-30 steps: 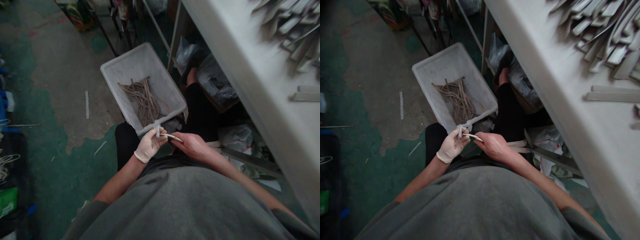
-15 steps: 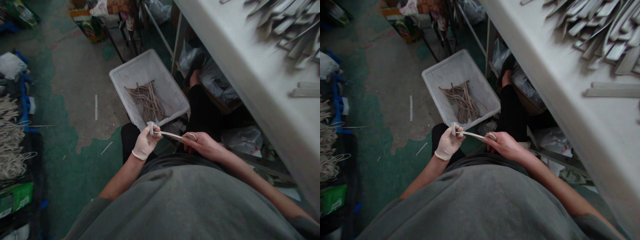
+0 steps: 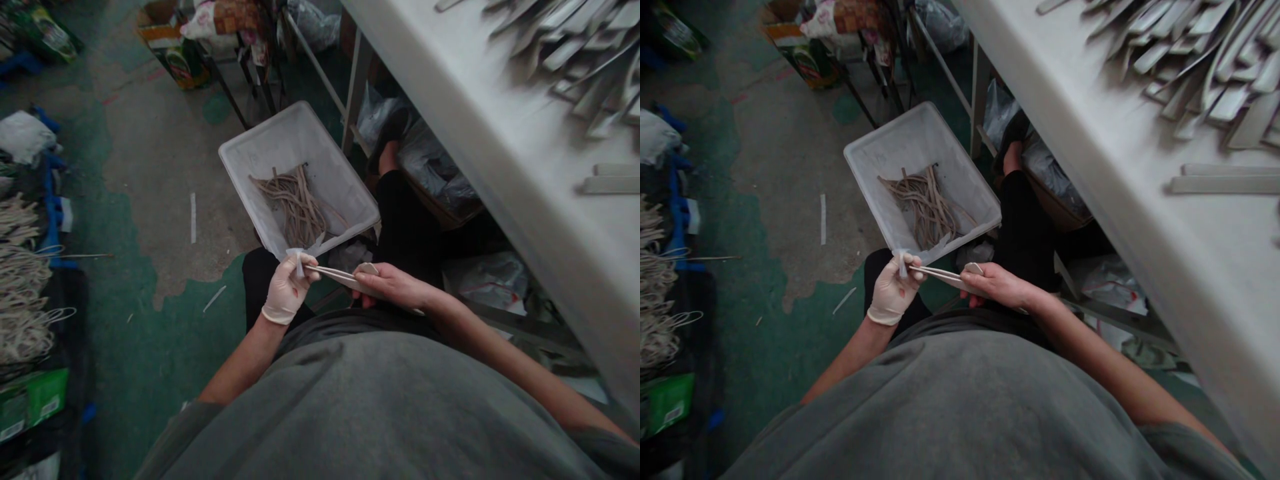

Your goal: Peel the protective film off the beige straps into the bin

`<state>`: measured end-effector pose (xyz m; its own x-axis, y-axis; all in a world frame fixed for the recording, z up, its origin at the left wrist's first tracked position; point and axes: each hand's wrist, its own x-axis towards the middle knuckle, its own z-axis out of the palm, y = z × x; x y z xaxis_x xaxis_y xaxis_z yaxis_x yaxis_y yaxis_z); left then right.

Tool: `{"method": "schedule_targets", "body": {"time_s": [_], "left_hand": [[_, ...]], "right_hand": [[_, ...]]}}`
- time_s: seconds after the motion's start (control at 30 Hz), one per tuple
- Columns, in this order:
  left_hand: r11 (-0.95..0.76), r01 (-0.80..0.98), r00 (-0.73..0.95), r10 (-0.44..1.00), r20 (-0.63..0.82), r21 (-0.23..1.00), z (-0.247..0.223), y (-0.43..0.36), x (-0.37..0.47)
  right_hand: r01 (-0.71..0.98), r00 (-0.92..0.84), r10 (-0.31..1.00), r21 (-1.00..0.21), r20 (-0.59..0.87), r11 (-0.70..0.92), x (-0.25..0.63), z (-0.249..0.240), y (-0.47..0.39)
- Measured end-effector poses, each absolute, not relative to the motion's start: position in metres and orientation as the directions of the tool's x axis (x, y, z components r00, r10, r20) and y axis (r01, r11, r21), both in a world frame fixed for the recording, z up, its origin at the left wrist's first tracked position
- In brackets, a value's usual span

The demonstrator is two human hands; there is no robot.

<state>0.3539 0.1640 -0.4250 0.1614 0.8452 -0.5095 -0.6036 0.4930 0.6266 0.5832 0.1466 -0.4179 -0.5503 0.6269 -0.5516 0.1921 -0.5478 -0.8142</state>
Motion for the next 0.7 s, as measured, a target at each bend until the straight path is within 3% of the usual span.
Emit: {"method": "schedule_targets", "body": {"time_s": [0.2, 0.47, 0.57, 0.7], "left_hand": [[0.486, -0.611, 0.122, 0.838, -0.532, 0.625, -0.438, 0.164, 0.355], [0.452, -0.525, 0.089, 0.872, -0.482, 0.721, -0.446, 0.165, 0.357], [0.416, -0.499, 0.052, 0.89, -0.453, 0.76, -0.445, 0.164, 0.359], [0.356, -0.46, 0.0, 0.916, -0.401, 0.813, -0.443, 0.16, 0.36]], "right_hand": [[0.176, -0.224, 0.763, -0.795, -0.607, -0.581, 0.568, -0.438, 0.14], [0.114, -0.557, 0.597, -0.766, -0.577, -0.633, 0.57, -0.438, 0.144], [0.123, -0.563, 0.594, -0.769, -0.574, -0.627, 0.572, -0.438, 0.147], [0.136, -0.438, 0.641, -0.751, -0.63, -0.646, 0.567, -0.443, 0.149]]}}
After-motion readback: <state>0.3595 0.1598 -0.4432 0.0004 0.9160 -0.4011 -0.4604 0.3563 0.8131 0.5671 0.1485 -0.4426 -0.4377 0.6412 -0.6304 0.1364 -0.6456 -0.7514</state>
